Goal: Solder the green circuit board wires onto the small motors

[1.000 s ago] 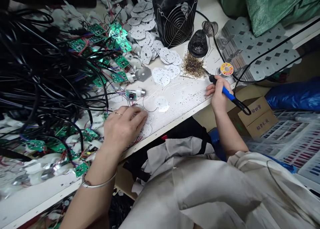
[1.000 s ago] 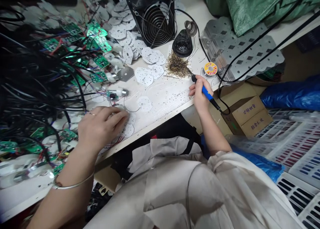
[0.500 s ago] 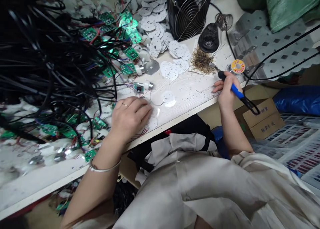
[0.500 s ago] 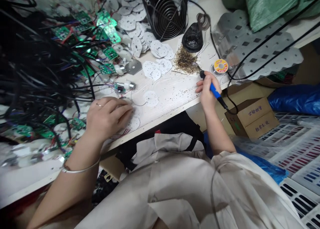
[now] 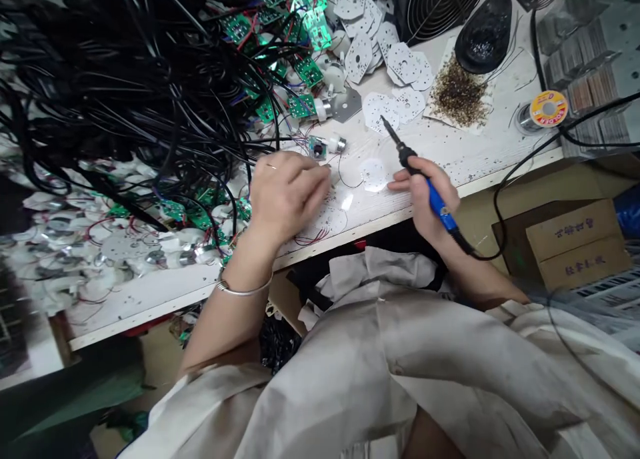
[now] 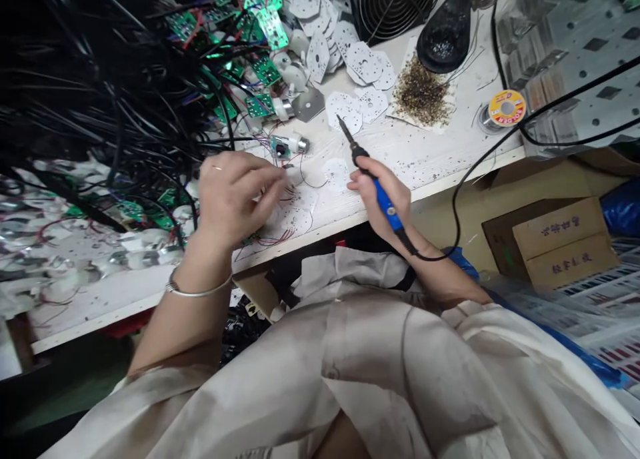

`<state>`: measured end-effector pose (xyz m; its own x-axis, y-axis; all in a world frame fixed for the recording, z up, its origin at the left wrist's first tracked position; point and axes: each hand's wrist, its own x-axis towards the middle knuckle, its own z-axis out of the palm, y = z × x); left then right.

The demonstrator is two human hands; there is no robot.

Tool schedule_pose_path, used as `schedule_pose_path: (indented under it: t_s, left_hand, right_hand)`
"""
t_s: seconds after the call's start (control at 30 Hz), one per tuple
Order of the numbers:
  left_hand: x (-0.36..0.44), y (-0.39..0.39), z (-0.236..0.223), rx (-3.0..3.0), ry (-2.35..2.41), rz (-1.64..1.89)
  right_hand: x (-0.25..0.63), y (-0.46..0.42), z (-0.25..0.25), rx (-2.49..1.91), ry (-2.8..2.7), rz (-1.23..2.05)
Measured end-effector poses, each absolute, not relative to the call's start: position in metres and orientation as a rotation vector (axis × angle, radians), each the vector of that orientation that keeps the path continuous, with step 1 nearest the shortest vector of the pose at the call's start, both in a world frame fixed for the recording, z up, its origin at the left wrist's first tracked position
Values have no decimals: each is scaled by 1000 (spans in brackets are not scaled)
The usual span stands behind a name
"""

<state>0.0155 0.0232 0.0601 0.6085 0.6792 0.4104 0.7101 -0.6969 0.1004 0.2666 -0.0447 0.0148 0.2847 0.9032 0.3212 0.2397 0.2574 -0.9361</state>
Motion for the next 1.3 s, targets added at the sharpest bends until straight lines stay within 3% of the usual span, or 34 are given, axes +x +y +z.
schedule_pose_path:
  t_s: [0.27,0.63,0.9,1.3]
  left_hand:
    - [-31,14,63,-2834,-1426,-466]
    - [19,29,53,-3006,-1183,-402]
    - [57,31,50,-2962,-1408,-561]
    - [70,23,16,-2976,-1500,-656]
  right_hand:
    - [266,-45,6,-1118,-1661,422]
    - [264,-44,4,-1191,-1660,448]
    - [263,-43,5,-1236,-1675,457]
    - [267,-58,14,-1312,-963,832]
